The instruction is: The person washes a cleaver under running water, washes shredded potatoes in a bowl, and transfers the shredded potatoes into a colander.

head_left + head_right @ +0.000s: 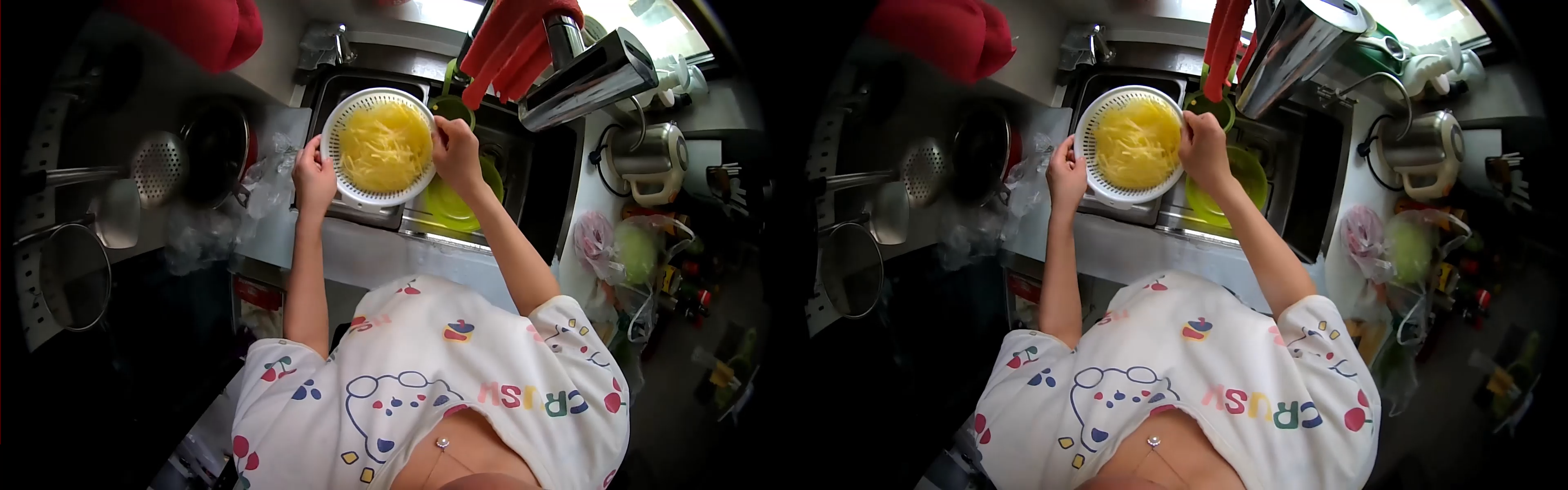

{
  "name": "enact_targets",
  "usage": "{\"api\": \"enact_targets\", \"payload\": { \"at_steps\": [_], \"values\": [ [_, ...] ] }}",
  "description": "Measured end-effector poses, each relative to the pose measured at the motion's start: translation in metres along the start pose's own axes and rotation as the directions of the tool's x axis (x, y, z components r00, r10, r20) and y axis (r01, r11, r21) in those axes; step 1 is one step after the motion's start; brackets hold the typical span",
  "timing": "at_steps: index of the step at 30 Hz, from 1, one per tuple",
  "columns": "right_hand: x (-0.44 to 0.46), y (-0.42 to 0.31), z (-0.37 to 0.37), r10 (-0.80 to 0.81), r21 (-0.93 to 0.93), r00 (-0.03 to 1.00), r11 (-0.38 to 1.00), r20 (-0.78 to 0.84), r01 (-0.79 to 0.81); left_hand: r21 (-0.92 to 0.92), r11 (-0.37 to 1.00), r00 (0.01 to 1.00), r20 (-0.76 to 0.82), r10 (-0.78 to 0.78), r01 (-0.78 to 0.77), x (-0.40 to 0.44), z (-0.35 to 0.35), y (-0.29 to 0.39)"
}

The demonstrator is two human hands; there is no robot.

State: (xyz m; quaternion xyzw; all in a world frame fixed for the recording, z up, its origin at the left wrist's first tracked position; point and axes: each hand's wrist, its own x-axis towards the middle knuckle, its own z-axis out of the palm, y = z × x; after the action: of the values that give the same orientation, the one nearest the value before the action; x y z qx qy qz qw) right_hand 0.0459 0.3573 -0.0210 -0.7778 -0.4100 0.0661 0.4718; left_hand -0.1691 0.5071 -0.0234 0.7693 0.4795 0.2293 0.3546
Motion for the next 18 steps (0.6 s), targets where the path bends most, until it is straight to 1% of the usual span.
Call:
{"api": "enact_targets", "payload": {
  "at_steps": [2, 3, 5, 6, 7, 8, 9, 10, 11, 12, 13, 14, 15, 16, 18],
  "values": [
    [-0.001, -0.014, -0.009, 0.073, 0.018, 0.997, 0.997, 0.018, -0.073, 0.002, 0.999, 0.998, -0.046, 0.04, -0.04, 0.001, -0.01, 0.009],
    [-0.004, -0.031, -0.018, 0.098, 0.115, 0.995, 0.989, -0.014, -0.095, -0.022, 0.997, 0.995, -0.067, 0.069, -0.071, -0.004, -0.02, 0.02],
    [-0.011, -0.036, -0.014, 0.109, 0.152, 0.994, 0.983, -0.025, -0.104, -0.081, 0.988, 0.984, -0.133, 0.119, -0.131, -0.007, -0.025, 0.033],
    [-0.007, -0.037, -0.014, 0.1, 0.174, 0.994, 0.98, -0.037, -0.092, -0.068, 0.992, 0.99, -0.106, 0.096, -0.104, -0.006, -0.018, 0.022],
    [-0.004, -0.021, -0.006, 0.018, 0.079, 1.0, 0.997, -0.01, -0.018, -0.048, 0.995, 0.994, -0.075, 0.079, -0.083, -0.004, -0.01, 0.008],
    [-0.01, -0.007, -0.004, 0.051, 0.081, 0.999, 0.995, -0.002, -0.051, -0.024, 0.997, 0.997, -0.04, 0.072, -0.073, 0.001, -0.005, -0.006],
    [-0.008, -0.004, -0.006, 0.081, 0.082, 0.997, 0.993, 0.0, -0.081, 0.048, 0.997, 0.998, -0.025, 0.063, -0.062, -0.001, -0.006, 0.007],
    [-0.013, -0.004, -0.011, 0.124, 0.078, 0.992, 0.989, 0.015, -0.125, -0.018, 0.999, 0.999, 0.014, 0.044, -0.044, 0.001, -0.006, 0.016],
    [-0.018, 0.0, -0.02, 0.085, 0.072, 0.996, 0.994, -0.04, -0.082, -0.077, 0.997, 0.998, 0.069, 0.009, -0.004, -0.004, -0.007, 0.022],
    [-0.02, -0.001, -0.033, 0.178, 0.069, 0.984, 0.982, 0.004, -0.178, -0.141, 0.989, 0.993, 0.118, -0.021, 0.038, -0.008, -0.006, 0.029],
    [-0.025, 0.003, -0.045, 0.203, 0.057, 0.979, 0.978, -0.001, -0.203, -0.164, 0.985, 0.987, 0.158, -0.024, 0.05, -0.011, -0.002, 0.038],
    [-0.027, 0.007, -0.059, 0.22, 0.048, 0.975, 0.974, -0.011, -0.22, -0.154, 0.988, 0.984, 0.18, -0.005, 0.034, -0.014, 0.003, 0.048],
    [-0.032, 0.011, -0.075, 0.227, -0.034, 0.974, 0.973, 0.004, -0.226, -0.172, 0.985, 0.974, 0.223, 0.029, 0.01, -0.018, 0.013, 0.054],
    [-0.039, 0.02, -0.087, 0.263, -0.024, 0.965, 0.964, -0.004, -0.263, -0.19, 0.982, 0.961, 0.268, 0.063, -0.012, -0.022, 0.025, 0.059],
    [-0.054, 0.041, -0.11, 0.304, -0.136, 0.952, 0.943, -0.013, -0.303, -0.216, 0.976, 0.928, 0.36, 0.097, -0.019, -0.033, 0.057, 0.061]
  ]
}}
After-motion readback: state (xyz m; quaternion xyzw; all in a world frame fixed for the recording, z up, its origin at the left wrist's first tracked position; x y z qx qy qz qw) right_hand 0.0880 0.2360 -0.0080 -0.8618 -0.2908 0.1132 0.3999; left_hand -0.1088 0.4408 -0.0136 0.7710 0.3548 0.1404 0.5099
